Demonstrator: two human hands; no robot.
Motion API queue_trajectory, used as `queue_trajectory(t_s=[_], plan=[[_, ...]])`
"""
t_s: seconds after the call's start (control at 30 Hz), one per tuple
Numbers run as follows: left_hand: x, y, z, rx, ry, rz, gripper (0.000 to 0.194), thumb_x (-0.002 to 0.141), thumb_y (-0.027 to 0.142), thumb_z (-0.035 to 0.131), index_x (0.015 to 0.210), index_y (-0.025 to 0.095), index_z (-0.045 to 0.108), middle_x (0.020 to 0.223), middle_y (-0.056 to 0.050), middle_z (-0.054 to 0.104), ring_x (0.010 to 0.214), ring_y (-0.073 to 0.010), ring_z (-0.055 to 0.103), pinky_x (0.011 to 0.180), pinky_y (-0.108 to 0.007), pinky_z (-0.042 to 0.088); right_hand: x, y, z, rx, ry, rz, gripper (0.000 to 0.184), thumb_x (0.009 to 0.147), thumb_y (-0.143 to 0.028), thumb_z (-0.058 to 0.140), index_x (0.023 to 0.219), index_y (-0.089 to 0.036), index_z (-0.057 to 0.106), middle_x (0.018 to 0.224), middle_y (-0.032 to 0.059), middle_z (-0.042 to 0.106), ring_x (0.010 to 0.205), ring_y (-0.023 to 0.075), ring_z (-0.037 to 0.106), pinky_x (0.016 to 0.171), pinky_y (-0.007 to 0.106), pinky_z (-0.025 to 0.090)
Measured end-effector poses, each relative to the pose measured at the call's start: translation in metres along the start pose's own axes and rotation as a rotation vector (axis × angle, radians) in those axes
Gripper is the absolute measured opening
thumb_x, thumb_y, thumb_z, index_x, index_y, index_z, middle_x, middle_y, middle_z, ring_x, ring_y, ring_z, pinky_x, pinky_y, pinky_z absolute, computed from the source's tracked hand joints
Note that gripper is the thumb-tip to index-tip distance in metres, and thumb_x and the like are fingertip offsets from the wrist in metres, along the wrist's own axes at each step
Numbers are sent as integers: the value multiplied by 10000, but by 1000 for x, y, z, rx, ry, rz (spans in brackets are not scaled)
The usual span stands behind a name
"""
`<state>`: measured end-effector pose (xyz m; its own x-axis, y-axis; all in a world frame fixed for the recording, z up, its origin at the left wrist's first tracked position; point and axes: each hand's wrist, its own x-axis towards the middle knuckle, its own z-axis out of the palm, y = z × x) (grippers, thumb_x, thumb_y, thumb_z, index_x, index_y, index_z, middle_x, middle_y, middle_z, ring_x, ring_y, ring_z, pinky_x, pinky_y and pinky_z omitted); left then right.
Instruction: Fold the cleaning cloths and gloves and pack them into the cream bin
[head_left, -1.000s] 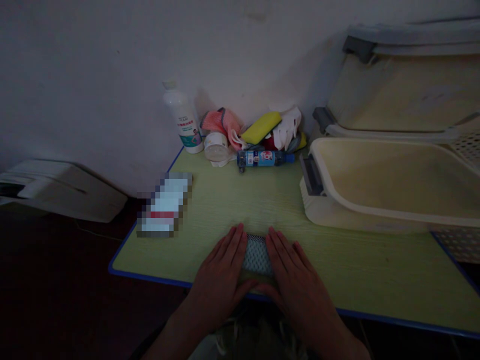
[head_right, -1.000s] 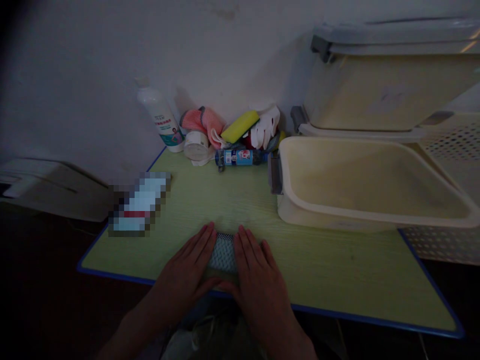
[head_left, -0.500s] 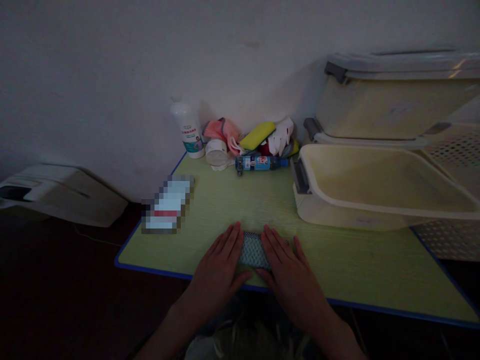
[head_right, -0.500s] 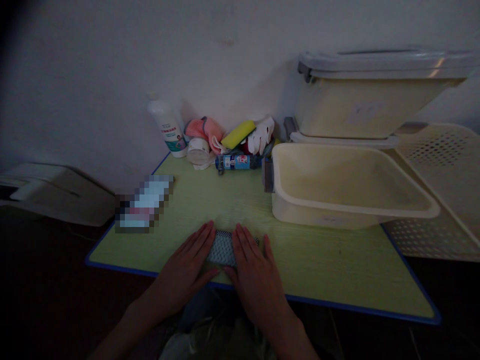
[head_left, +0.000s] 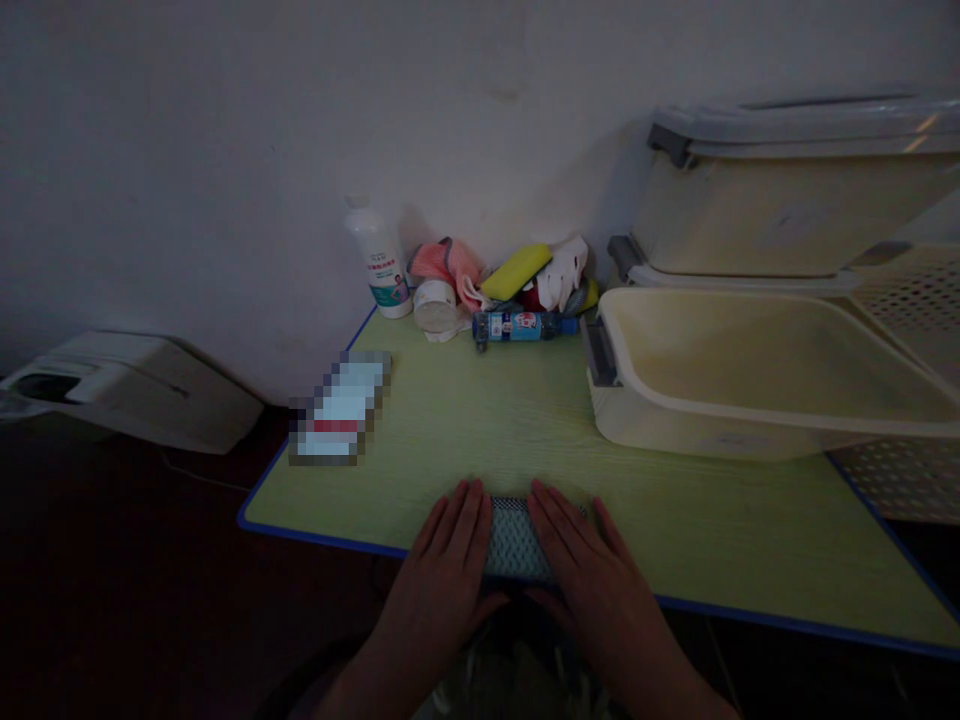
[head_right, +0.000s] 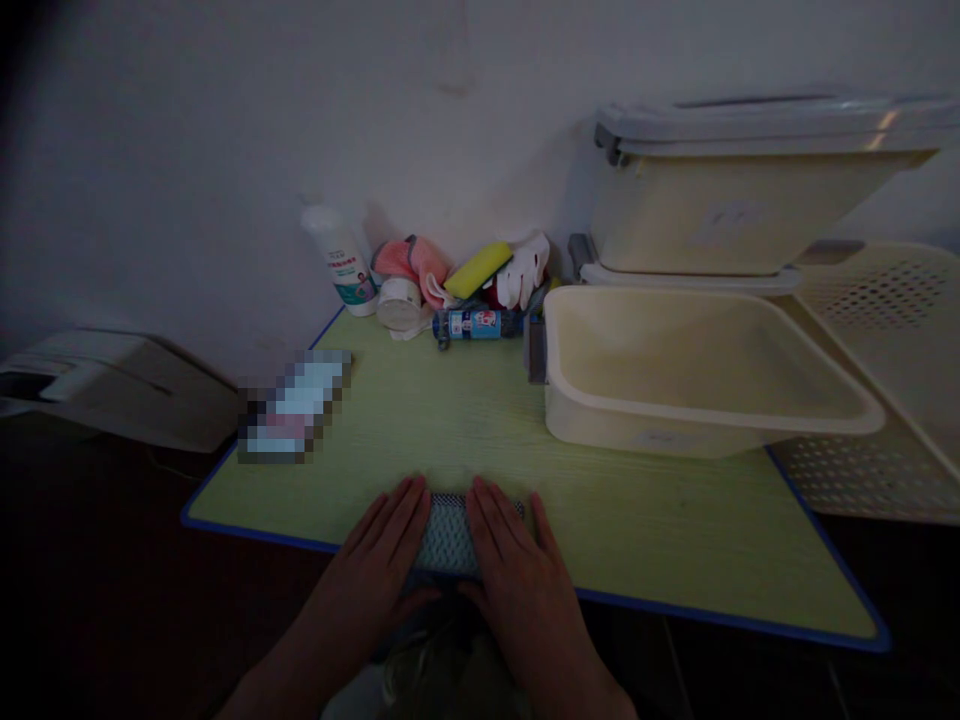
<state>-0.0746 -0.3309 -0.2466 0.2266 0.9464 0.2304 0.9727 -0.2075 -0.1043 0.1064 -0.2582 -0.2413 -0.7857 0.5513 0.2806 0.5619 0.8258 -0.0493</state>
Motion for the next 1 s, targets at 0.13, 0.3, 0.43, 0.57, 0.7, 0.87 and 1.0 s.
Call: queue_trajectory(t_s=[0.13, 0.3, 0.43, 0.57, 0.7, 0.87, 1.0], plan=[[-6, 2, 0, 49, -1, 14, 445, 847, 153, 417, 1277, 35, 427, 1335, -206, 487, 1252, -288, 453, 1011, -431, 413, -8, -1, 2, -4, 26, -29, 570, 809, -56, 366, 1377, -106, 343, 1350, 131, 489, 1227, 241, 475, 967, 529, 415], [-5, -10, -12, -46, -32, 115, 495, 783, -1, 348, 1254, 83, 478, 1280, -145, 556, 1244, -240, 467, 1040, -408, 391, -11, -1, -7, 46, -11, -51, 665, 719, 44, 315, 1358, -126, 380, 1344, 110, 500, 1236, 207, 469, 985, 509, 415], [5, -26, -27, -256, -113, 143, 501, 751, 26, 429, 1237, 112, 511, 1244, -129, 580, 1204, -225, 500, 1035, -410, 403, -5, 6, -23, 210, -113, -36, 694, 657, 52, 331, 1315, -135, 448, 1337, 105, 507, 1232, 189, 474, 1021, 497, 381], [21, -41, -36, -552, -162, 56, 392, 785, 85, 474, 1141, 188, 599, 1224, -87, 598, 1140, -194, 544, 1015, -395, 414, 5, 18, -34, 483, -100, 86, 531, 743, -26, 396, 1226, -184, 547, 1227, 78, 607, 1130, 181, 567, 1014, 448, 400], [43, -45, -31, -1012, -59, -137, 200, 814, 224, 521, 928, 156, 670, 992, -71, 684, 922, -180, 623, 840, -308, 488, 23, 23, -38, 775, 81, 388, 227, 803, -240, 501, 941, -181, 670, 869, 48, 722, 775, 182, 671, 715, 310, 540], [70, -34, -24, -1421, 200, -512, 270, 752, 398, 568, 703, 137, 614, 615, 14, 574, 607, -124, 526, 576, -219, 435, 47, 20, -39, 929, 411, 669, 221, 726, -391, 575, 681, -175, 574, 526, -41, 526, 471, 107, 477, 442, 210, 387], [84, -22, -28, -1415, 393, -626, 285, 784, 409, 539, 678, 144, 550, 600, 35, 482, 577, -88, 442, 523, -180, 369, 57, 16, -36, 843, 572, 704, 241, 779, -413, 506, 700, -186, 502, 537, -48, 473, 477, 102, 451, 448, 215, 353]])
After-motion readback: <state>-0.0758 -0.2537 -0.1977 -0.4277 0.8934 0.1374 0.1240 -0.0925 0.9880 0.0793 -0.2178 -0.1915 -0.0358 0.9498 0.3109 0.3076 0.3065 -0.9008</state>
